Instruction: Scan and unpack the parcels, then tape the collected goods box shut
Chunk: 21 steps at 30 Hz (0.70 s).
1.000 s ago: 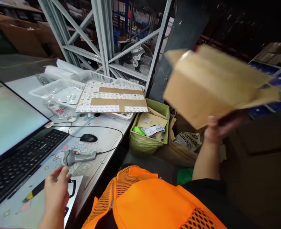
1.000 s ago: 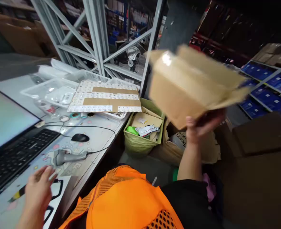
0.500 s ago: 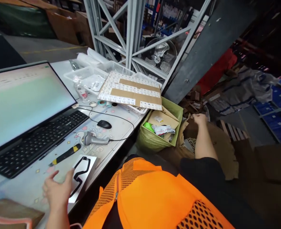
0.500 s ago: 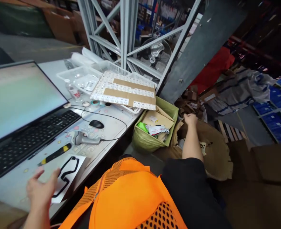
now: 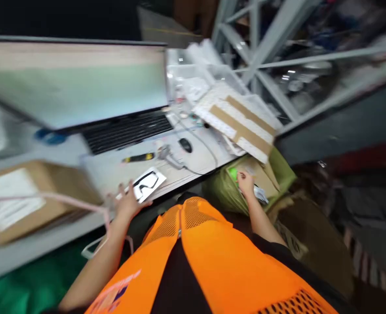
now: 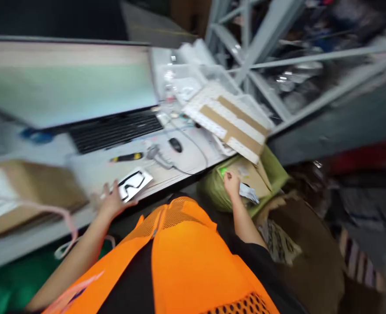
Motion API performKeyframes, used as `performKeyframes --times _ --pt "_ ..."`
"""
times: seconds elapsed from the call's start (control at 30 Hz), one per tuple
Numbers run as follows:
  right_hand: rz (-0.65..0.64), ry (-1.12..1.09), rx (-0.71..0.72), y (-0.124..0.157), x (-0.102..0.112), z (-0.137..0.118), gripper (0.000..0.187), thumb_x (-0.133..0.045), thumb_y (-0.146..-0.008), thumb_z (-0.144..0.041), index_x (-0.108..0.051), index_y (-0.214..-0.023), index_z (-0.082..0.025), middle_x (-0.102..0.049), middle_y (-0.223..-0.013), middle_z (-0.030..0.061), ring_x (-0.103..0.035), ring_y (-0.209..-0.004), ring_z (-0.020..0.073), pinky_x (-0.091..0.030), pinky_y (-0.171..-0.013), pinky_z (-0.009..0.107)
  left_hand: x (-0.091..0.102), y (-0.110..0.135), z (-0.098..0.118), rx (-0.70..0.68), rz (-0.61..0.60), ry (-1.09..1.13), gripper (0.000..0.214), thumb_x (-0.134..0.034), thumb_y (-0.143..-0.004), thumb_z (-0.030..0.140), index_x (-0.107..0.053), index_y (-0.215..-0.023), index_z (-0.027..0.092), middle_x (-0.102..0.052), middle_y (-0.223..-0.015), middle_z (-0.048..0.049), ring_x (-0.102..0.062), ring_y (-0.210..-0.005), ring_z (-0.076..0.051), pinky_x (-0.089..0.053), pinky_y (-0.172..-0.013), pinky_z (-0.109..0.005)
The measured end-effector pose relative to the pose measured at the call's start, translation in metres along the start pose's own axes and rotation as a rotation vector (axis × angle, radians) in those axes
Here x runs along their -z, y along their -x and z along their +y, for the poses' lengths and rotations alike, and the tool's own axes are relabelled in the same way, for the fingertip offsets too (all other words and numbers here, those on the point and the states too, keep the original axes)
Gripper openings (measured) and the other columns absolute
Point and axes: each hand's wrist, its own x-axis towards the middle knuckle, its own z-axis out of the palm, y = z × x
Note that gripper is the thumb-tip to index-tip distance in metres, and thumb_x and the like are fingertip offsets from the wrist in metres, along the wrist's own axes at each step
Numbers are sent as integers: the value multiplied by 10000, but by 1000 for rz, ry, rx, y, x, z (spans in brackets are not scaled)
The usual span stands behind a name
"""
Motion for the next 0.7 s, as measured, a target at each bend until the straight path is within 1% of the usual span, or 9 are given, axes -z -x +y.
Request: performKeyframes --times 0.03,0.1,0.13,0.23,0.33,0.43,0.57,0.63,0.7 --pt "-92 -35 99 -10 -20 -19 465 -532 -966 -455 -759 -1219 -137 -797 -887 97 -757 -774 241 -597 -830 339 0 7 6 75 -11 -15 1318 -856 -650 711 -266 -1687 150 -202 -1730 -361 -186 -1589 -615 -211 -1169 -871" --pt "-281 -60 310 -30 -65 -65 503 -540 -962 -499 -736 -1258 -142 -796 -936 110 -754 -767 245 -597 -833 357 0 9 13 246 -21 18 1316 -909 -662 582 -227 -1730 226 -208 -1757 -282 -181 -1560 -650 -333 -1144 -824" --pt "-368 -32 411 -38 -89 -90 507 -545 -959 -495 -725 -1279 -145 -797 -986 120 -754 -793 246 -593 -859 363 -1 7 13 305 -18 51 1306 -919 -670 509 -216 -1739 247 -232 -1750 -263 -225 -1535 -652 -399 -1118 -787" --pt "-552 153 637 -46 -158 -162 521 -558 -952 -411 -674 -1375 -129 -781 -1157 158 -750 -966 269 -558 -993 384 -8 6 9 324 54 164 1202 -914 -686 358 -297 -1714 265 -325 -1681 -235 -499 -1372 -549 -502 -1095 -645" --pt "-606 360 717 -38 -211 -210 619 -593 -945 -366 -585 -1487 -67 -709 -1357 237 -674 -1253 351 -493 -1120 434 -19 15 8 334 147 241 1117 -918 -674 292 -393 -1659 259 -370 -1616 -211 -602 -1266 -475 -520 -1100 -584" --pt "-586 461 686 -29 -248 -234 825 -637 -945 -392 -394 -1626 6 -567 -1527 327 -560 -1416 435 -457 -1164 506 -29 27 10 377 247 370 1109 -926 -650 269 -414 -1634 245 -372 -1601 -192 -618 -1282 -437 -507 -1147 -559" --pt "-655 435 588 -23 -277 -244 1022 -663 -919 -334 -129 -1709 32 -572 -1500 364 -591 -1397 449 -482 -1137 534 -41 43 11 428 440 673 1205 -978 -613 366 -370 -1640 203 -362 -1630 -197 -486 -1481 -414 -405 -1267 -526" --pt "-683 399 574 -23 -283 -244 1027 -655 -903 -311 -117 -1703 42 -602 -1454 372 -620 -1366 455 -495 -1119 548 -47 52 13 437 515 831 1289 -1002 -600 463 -323 -1662 192 -326 -1679 -221 -372 -1573 -422 -328 -1312 -535" --pt "-691 371 561 -25 -285 -242 993 -652 -884 -314 -187 -1679 57 -599 -1439 394 -628 -1352 473 -503 -1107 577 -53 58 15 437 569 960 1362 -995 -610 580 -257 -1690 200 -265 -1730 -239 -300 -1617 -431 -286 -1325 -559"
